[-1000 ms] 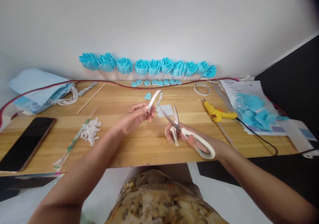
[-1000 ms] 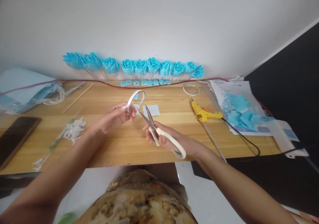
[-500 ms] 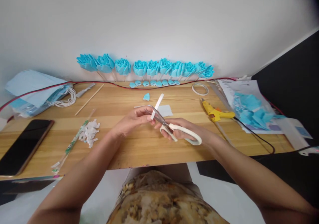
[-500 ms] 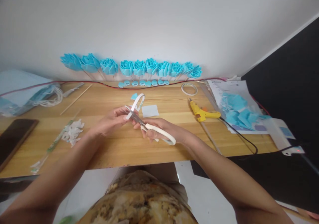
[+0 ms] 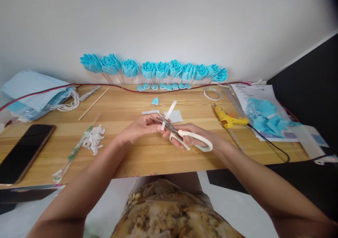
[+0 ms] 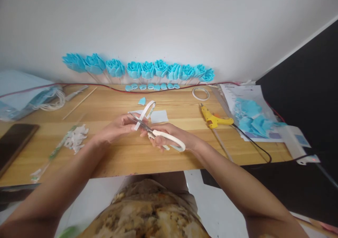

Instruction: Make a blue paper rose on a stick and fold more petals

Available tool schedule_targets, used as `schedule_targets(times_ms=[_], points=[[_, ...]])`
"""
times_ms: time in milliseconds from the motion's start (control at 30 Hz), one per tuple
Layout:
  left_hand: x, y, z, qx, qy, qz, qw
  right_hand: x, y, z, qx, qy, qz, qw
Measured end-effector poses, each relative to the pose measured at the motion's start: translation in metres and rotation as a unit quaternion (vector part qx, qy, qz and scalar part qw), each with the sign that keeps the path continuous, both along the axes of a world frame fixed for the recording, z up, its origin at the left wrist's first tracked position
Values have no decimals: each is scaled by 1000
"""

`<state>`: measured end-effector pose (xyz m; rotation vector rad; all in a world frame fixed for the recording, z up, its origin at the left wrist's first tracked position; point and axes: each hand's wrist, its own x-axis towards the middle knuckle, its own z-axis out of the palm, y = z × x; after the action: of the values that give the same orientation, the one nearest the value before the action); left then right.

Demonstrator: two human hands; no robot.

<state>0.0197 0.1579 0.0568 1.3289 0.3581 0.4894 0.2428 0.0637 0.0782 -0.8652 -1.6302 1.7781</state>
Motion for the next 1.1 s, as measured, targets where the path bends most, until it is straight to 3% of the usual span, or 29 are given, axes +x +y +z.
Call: schedule_targets(times_ms=[533,767,900,967,1100], points=[[-1,-2,-1,3,1,4,1000,-5,-9,-4,-52,93,-86,991],[3,3,-10,49,9,109,993,-15,-16,-8,-119,21,-83,989],[4,4,-11,59,24,165,984,-29,-26,-2,-59,-73,-22,995],[5,4,-10,39,19,160,986,-30,-28,-1,-25,-72,-21,997],[6,2,-8,-26,-4,162,986,-17,-29,-10,-33,-12,-54,998]])
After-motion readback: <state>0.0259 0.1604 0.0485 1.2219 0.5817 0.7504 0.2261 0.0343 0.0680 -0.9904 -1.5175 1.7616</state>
